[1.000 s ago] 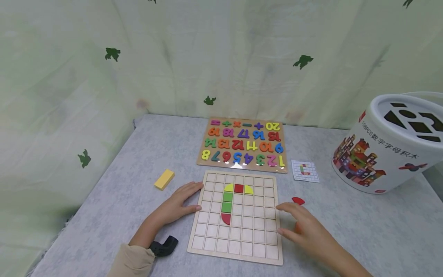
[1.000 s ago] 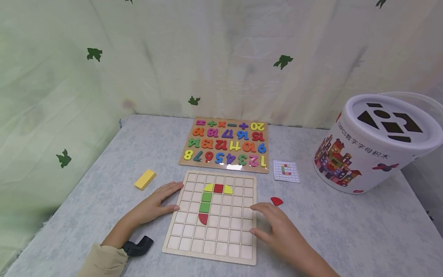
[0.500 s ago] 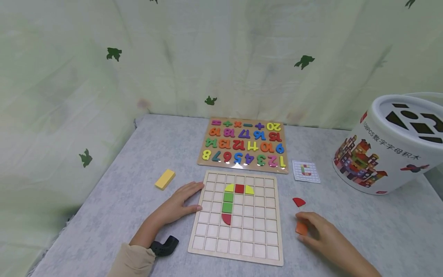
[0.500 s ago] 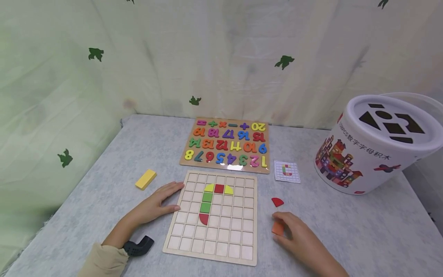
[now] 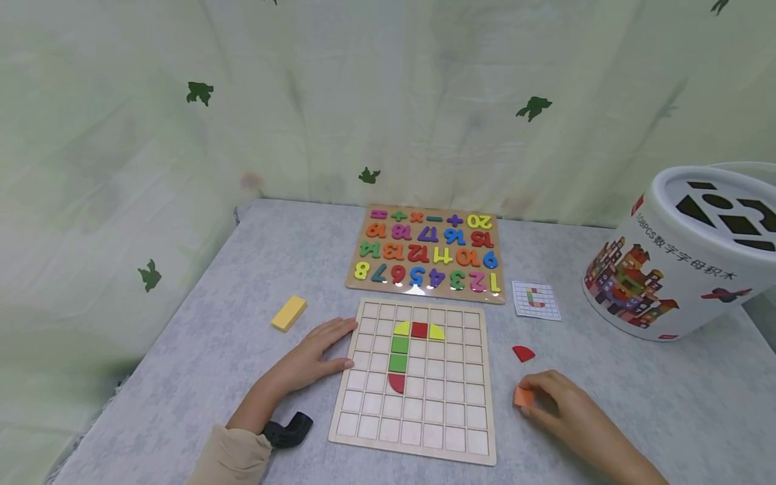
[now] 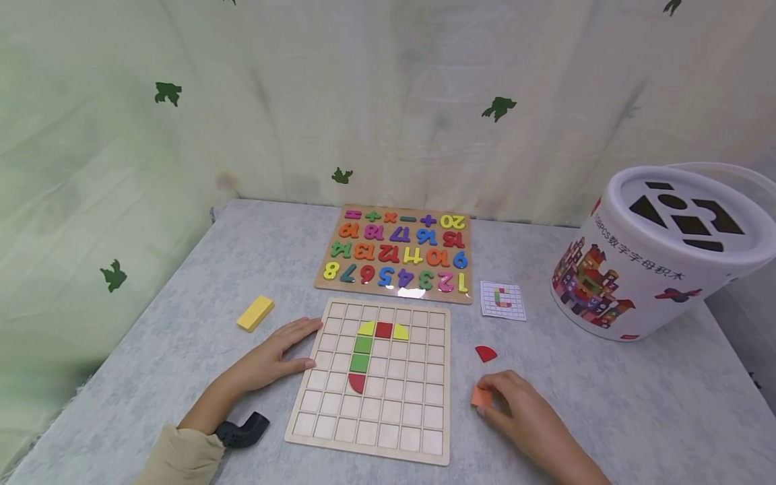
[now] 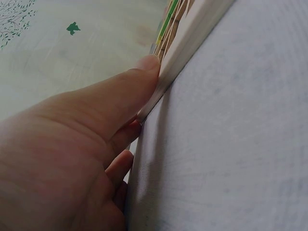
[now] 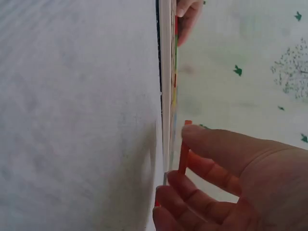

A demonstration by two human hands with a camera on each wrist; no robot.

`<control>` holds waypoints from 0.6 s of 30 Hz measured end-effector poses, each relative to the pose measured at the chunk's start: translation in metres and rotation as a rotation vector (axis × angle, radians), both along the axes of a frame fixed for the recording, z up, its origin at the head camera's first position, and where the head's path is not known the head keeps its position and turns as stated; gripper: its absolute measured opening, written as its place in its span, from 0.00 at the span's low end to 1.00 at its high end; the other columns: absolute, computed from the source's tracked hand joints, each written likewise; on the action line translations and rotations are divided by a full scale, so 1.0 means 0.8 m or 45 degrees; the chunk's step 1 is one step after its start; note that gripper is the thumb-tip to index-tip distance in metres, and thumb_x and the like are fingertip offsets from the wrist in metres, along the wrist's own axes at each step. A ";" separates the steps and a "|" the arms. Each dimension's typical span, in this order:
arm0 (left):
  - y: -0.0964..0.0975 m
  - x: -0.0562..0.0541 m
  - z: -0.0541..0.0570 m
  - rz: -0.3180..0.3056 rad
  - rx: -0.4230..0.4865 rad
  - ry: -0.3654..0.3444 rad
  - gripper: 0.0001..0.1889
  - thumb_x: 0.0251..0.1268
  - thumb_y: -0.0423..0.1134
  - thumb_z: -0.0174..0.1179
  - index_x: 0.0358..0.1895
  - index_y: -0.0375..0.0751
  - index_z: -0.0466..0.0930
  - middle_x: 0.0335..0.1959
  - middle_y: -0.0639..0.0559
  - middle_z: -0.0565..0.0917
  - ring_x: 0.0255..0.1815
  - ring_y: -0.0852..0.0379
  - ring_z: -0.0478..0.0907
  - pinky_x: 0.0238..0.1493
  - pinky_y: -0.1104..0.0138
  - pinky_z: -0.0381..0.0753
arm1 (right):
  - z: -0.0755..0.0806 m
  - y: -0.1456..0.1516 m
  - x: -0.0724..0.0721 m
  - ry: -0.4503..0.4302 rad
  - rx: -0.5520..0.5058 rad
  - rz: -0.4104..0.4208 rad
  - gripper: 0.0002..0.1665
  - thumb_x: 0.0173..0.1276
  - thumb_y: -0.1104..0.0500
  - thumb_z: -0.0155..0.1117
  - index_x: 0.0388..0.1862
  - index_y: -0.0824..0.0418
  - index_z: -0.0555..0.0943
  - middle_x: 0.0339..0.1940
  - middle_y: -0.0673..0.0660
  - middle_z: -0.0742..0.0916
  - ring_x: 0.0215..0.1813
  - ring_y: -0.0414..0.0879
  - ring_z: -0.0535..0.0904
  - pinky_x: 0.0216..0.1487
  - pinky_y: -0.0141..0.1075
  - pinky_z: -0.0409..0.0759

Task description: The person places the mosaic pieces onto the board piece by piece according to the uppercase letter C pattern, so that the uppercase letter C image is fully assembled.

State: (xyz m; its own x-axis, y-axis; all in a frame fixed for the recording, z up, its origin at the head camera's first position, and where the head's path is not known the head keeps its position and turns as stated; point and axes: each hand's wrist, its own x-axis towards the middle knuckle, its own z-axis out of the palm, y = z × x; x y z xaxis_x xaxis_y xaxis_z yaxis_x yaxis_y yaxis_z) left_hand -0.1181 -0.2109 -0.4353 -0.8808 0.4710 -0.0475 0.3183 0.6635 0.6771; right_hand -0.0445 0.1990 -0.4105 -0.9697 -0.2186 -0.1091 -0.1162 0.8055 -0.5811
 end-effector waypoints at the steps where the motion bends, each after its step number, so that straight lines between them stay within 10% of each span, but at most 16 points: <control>1: 0.000 0.000 0.000 -0.002 0.000 0.003 0.37 0.56 0.53 0.59 0.68 0.48 0.57 0.68 0.50 0.58 0.69 0.46 0.47 0.64 0.48 0.49 | 0.003 -0.003 0.000 0.002 -0.014 0.007 0.16 0.52 0.60 0.70 0.41 0.54 0.79 0.40 0.47 0.78 0.43 0.41 0.73 0.45 0.38 0.76; 10: -0.001 0.000 0.001 -0.001 -0.003 0.003 0.37 0.56 0.53 0.59 0.68 0.48 0.56 0.68 0.51 0.58 0.69 0.46 0.46 0.64 0.48 0.48 | 0.033 -0.051 -0.001 0.139 -0.131 0.212 0.17 0.54 0.59 0.69 0.44 0.53 0.78 0.41 0.41 0.79 0.41 0.39 0.74 0.41 0.35 0.78; 18: 0.000 0.000 0.001 0.002 0.002 -0.009 0.37 0.56 0.54 0.59 0.68 0.48 0.56 0.68 0.51 0.58 0.69 0.46 0.46 0.64 0.48 0.48 | 0.021 -0.091 -0.007 0.187 -0.252 0.343 0.15 0.57 0.57 0.67 0.44 0.52 0.77 0.39 0.39 0.77 0.40 0.39 0.73 0.39 0.32 0.77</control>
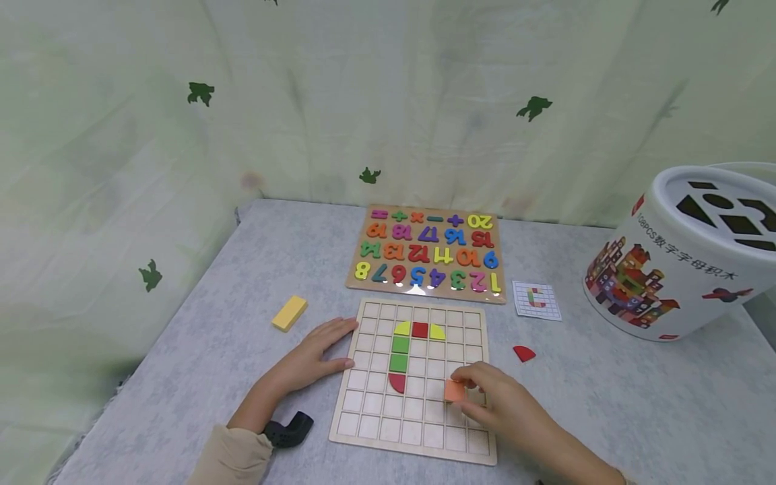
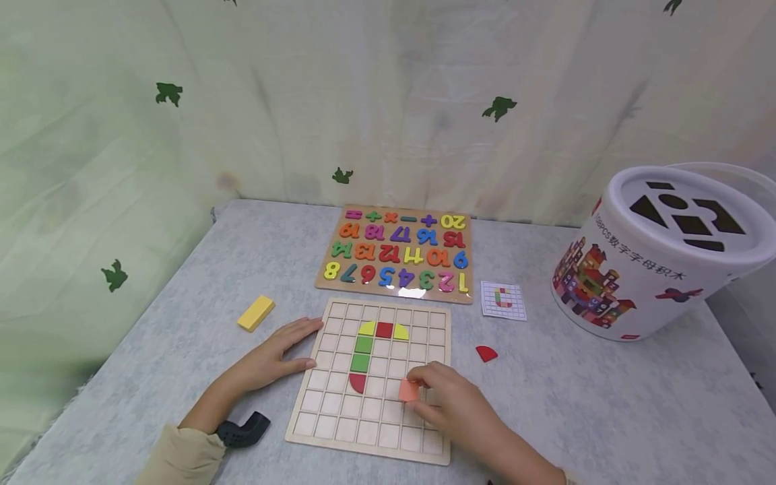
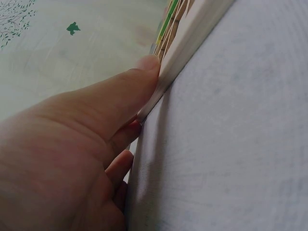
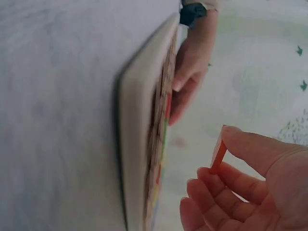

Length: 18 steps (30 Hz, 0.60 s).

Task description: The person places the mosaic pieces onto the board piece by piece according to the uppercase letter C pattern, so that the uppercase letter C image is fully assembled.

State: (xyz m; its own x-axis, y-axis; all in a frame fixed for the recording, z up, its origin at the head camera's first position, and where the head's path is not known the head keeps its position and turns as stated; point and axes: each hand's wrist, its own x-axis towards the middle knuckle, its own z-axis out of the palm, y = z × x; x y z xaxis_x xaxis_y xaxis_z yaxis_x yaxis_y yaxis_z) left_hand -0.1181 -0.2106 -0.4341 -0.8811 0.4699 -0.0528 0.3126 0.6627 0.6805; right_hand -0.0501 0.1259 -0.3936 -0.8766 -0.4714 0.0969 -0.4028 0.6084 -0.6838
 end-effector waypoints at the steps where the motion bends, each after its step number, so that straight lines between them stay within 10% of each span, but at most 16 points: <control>1: 0.000 0.000 0.000 0.001 0.000 -0.001 0.37 0.56 0.54 0.59 0.68 0.47 0.56 0.68 0.51 0.58 0.69 0.46 0.46 0.64 0.48 0.48 | -0.003 -0.004 -0.001 -0.027 0.008 0.010 0.15 0.57 0.56 0.66 0.44 0.52 0.77 0.39 0.40 0.77 0.40 0.39 0.73 0.39 0.32 0.77; 6: 0.000 0.000 0.001 0.003 -0.002 0.002 0.37 0.56 0.53 0.59 0.68 0.47 0.57 0.68 0.51 0.58 0.69 0.46 0.46 0.64 0.48 0.48 | -0.018 -0.023 -0.009 -0.083 0.074 0.057 0.15 0.59 0.51 0.65 0.44 0.53 0.77 0.39 0.41 0.77 0.39 0.37 0.71 0.40 0.31 0.75; 18: -0.001 0.000 0.001 -0.013 0.001 0.014 0.37 0.56 0.53 0.59 0.68 0.46 0.56 0.68 0.51 0.58 0.69 0.46 0.46 0.64 0.48 0.48 | -0.039 -0.049 -0.028 0.172 0.170 0.073 0.14 0.57 0.48 0.65 0.40 0.50 0.79 0.34 0.39 0.76 0.34 0.34 0.68 0.35 0.28 0.72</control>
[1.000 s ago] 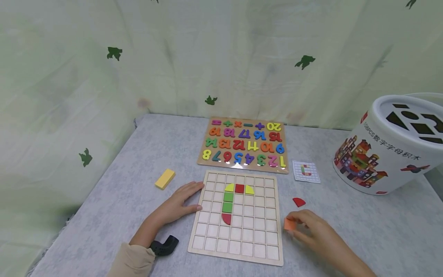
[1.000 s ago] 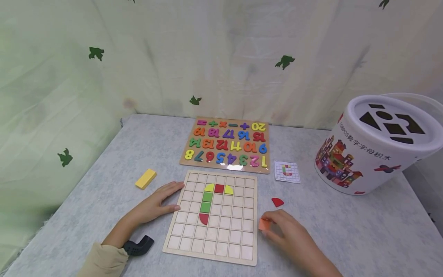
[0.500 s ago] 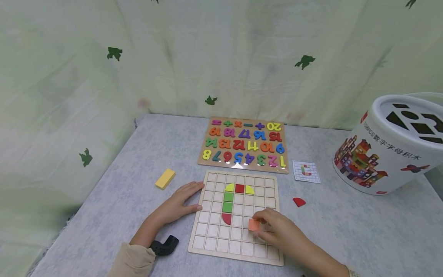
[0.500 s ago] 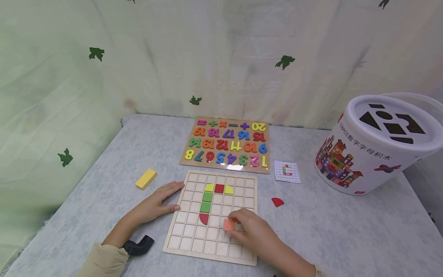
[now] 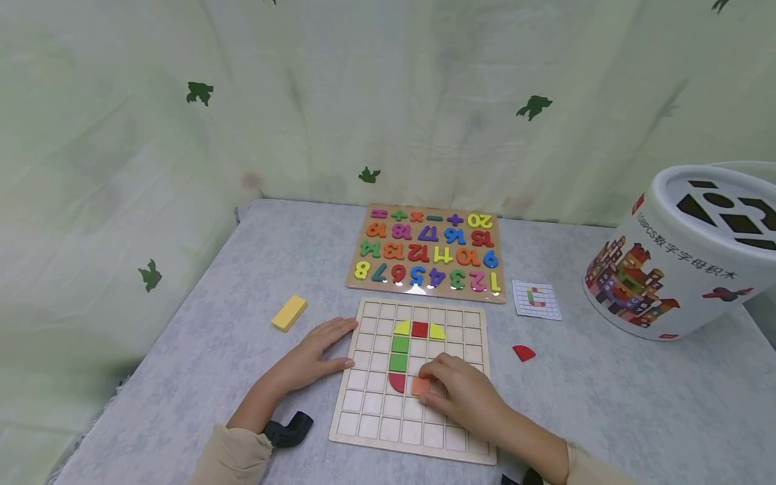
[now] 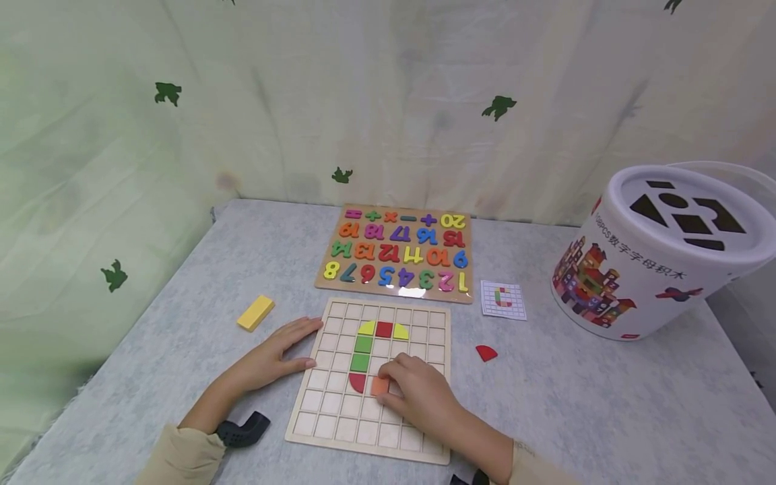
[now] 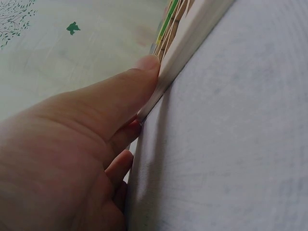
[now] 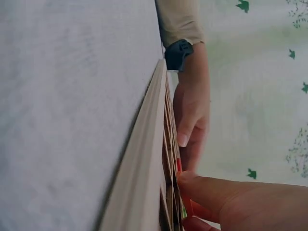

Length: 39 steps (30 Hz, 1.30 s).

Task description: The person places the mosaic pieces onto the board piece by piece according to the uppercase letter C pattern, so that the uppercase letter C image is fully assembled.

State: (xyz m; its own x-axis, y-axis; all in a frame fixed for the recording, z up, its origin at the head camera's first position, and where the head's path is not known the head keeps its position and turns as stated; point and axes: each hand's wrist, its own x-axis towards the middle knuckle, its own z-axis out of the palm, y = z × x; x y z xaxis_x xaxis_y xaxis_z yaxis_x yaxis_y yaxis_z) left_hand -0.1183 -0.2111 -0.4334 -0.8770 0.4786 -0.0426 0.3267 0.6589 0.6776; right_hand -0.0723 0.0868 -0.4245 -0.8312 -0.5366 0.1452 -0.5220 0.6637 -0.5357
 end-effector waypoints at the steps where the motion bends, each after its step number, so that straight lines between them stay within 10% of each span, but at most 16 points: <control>1: 0.000 0.000 0.000 0.000 0.000 0.000 0.37 0.56 0.53 0.59 0.68 0.46 0.56 0.68 0.51 0.58 0.69 0.46 0.46 0.64 0.48 0.48 | -0.001 -0.001 -0.001 0.013 0.007 0.005 0.14 0.57 0.47 0.66 0.40 0.50 0.79 0.33 0.39 0.76 0.33 0.34 0.68 0.34 0.28 0.71; 27: 0.001 0.000 0.000 -0.004 0.000 0.008 0.37 0.56 0.53 0.59 0.68 0.46 0.57 0.67 0.50 0.59 0.69 0.46 0.47 0.64 0.48 0.48 | 0.024 0.013 -0.003 -0.198 -0.029 -0.079 0.21 0.58 0.49 0.65 0.50 0.50 0.76 0.43 0.41 0.77 0.39 0.36 0.73 0.38 0.31 0.76; 39: 0.000 -0.001 -0.001 -0.002 -0.007 0.010 0.37 0.56 0.53 0.59 0.68 0.46 0.57 0.67 0.50 0.59 0.69 0.46 0.47 0.64 0.48 0.48 | 0.030 0.109 -0.011 0.008 -0.050 -0.290 0.24 0.55 0.58 0.69 0.51 0.58 0.76 0.50 0.51 0.77 0.50 0.46 0.73 0.47 0.43 0.75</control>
State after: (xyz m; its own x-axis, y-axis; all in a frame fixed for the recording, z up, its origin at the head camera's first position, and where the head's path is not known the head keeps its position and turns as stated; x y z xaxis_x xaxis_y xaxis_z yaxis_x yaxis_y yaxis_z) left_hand -0.1189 -0.2110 -0.4343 -0.8766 0.4797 -0.0383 0.3330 0.6622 0.6713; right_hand -0.0809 0.1737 -0.4007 -0.9292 -0.3292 0.1681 -0.3648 0.7434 -0.5606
